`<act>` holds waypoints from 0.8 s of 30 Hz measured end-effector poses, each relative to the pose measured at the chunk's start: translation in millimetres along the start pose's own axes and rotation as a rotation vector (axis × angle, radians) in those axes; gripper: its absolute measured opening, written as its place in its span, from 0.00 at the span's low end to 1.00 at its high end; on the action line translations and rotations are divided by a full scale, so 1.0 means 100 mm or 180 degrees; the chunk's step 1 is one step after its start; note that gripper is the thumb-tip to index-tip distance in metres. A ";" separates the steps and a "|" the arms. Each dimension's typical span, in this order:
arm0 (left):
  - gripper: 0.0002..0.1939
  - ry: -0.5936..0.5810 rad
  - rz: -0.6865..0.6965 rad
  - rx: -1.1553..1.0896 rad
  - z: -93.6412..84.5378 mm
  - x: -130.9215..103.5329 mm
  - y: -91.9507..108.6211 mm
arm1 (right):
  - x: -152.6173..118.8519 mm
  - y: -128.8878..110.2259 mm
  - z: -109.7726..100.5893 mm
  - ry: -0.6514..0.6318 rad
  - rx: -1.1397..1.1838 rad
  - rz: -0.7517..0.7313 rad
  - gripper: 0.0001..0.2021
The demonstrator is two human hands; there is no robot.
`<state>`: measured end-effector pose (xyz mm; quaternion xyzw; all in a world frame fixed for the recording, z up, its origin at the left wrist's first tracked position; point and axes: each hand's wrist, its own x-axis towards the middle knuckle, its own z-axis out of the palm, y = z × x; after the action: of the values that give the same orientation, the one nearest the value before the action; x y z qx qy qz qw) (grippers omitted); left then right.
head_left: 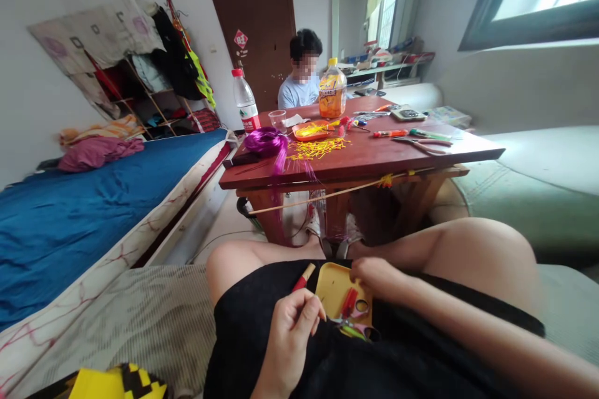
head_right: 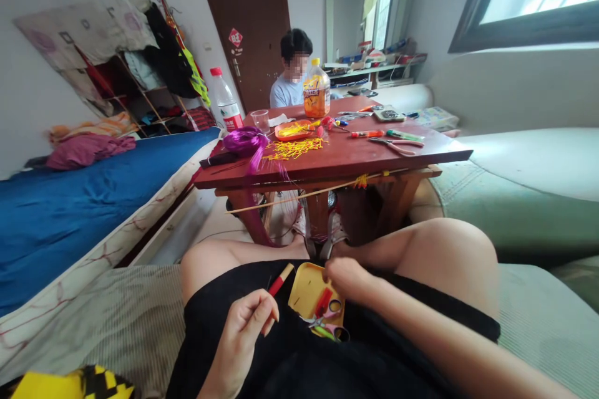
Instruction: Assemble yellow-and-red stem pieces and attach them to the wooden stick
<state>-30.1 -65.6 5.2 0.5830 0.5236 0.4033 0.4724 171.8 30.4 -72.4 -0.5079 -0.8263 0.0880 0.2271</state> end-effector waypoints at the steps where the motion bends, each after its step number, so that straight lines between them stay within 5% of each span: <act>1: 0.22 -0.0037 -0.0045 -0.0044 0.00 -0.01 -0.01 | -0.09 -0.08 0.20 -0.0455 0.0005 -0.0254 0.09; 5: 0.22 -0.0135 -0.0203 -0.0188 0.01 -0.04 -0.05 | -0.24 -0.27 0.60 -0.1490 -0.0012 -0.0717 0.12; 9: 0.22 -0.0160 -0.0214 -0.0317 0.01 -0.04 -0.07 | -0.20 -0.35 0.66 -0.1713 0.0052 -0.0498 0.13; 14: 0.21 -0.0173 -0.0219 -0.0749 -0.01 -0.07 -0.11 | -0.19 -0.38 0.56 -0.1430 0.0555 0.0191 0.11; 20: 0.23 -0.0311 -0.0234 -0.1618 0.05 -0.15 -0.10 | -0.41 -0.54 0.02 -0.0464 0.1749 0.1153 0.14; 24: 0.23 -0.0592 -0.0177 -0.1556 0.12 -0.18 -0.11 | -0.49 -0.86 -0.26 -0.0379 0.3372 0.1516 0.14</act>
<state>-23.5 -84.6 -7.3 0.4715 0.3808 0.4494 0.6562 133.7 -54.7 -31.2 -0.4910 -0.5440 0.5663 0.3773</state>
